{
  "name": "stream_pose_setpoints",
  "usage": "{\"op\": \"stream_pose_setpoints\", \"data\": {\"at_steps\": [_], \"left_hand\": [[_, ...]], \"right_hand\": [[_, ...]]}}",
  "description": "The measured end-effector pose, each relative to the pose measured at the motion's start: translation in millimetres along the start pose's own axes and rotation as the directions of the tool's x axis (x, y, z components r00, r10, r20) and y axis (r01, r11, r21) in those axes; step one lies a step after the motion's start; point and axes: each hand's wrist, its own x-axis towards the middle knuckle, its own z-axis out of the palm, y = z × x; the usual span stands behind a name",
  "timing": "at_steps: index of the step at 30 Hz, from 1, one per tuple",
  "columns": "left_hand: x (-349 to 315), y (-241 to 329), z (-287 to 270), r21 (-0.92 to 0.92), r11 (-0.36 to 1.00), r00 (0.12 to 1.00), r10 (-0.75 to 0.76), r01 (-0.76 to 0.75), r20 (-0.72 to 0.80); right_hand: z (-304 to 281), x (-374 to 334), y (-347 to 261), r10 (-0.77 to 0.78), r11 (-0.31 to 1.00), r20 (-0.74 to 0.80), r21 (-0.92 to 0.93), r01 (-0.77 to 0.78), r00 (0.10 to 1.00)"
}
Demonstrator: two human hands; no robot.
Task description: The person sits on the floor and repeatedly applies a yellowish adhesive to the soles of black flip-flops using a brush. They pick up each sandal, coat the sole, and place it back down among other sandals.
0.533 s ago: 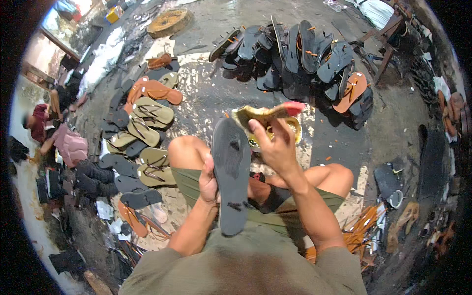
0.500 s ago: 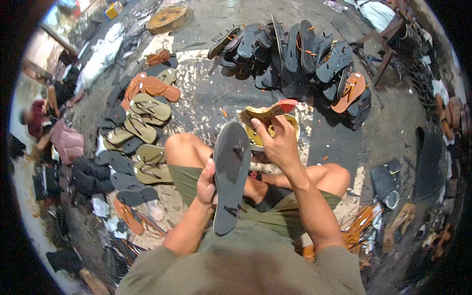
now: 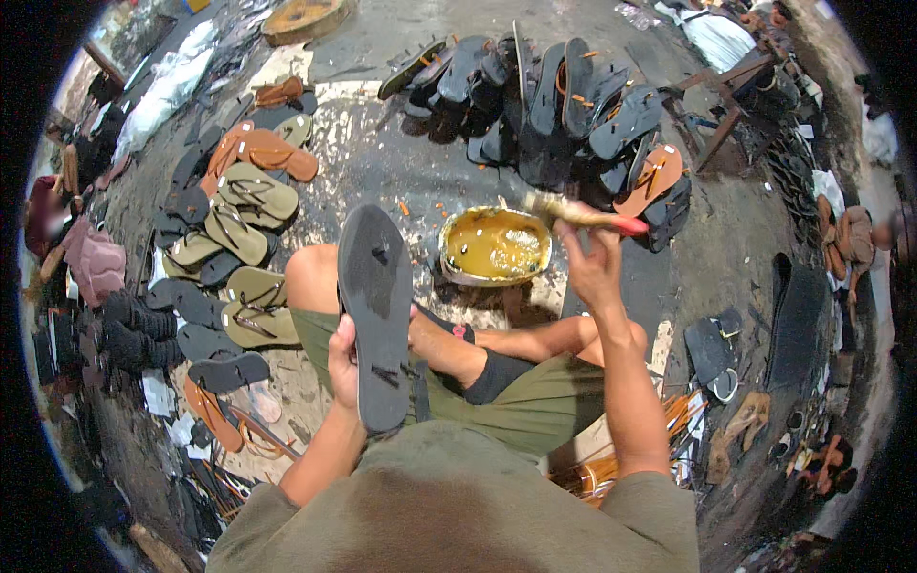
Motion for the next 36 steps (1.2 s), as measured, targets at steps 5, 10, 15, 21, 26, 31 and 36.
{"op": "stream_pose_setpoints", "data": {"at_steps": [5, 10, 15, 21, 26, 31, 36], "left_hand": [[85, 15, 9, -0.096, 0.985, 0.981, 0.156, -0.145, 0.113], [91, 16, 39, -0.093, 0.985, 0.978, 0.157, -0.145, 0.135], [73, 23, 40, -0.084, 0.968, 0.966, 0.244, -0.237, 0.089], [88, 18, 8, -0.11, 0.988, 0.976, 0.128, -0.11, 0.176], [108, 13, 34, -0.145, 0.985, 0.958, 0.133, -0.099, 0.254], [130, -4, 75, -0.193, 0.975, 0.959, 0.152, -0.106, 0.241], [118, -3, 80, -0.328, 0.939, 0.957, 0.179, -0.098, 0.227]], "right_hand": [[-15, 0, -9, 0.239, 0.971, 0.028, -0.016, -0.239, 0.97], [52, -28, -11, 0.308, 0.935, 0.126, -0.224, -0.276, 0.943], [76, -24, -9, 0.178, 0.957, 0.126, -0.253, -0.142, 0.976], [7, -29, 33, 0.105, 0.986, 0.208, -0.151, -0.074, 0.972], [-39, -16, -2, 0.259, 0.923, -0.047, -0.281, -0.261, 0.965], [14, -27, -148, 0.304, 0.718, 0.111, 0.626, -0.304, 0.946], [35, 1, -134, -0.062, 0.957, -0.064, 0.28, 0.077, 0.996]]}}
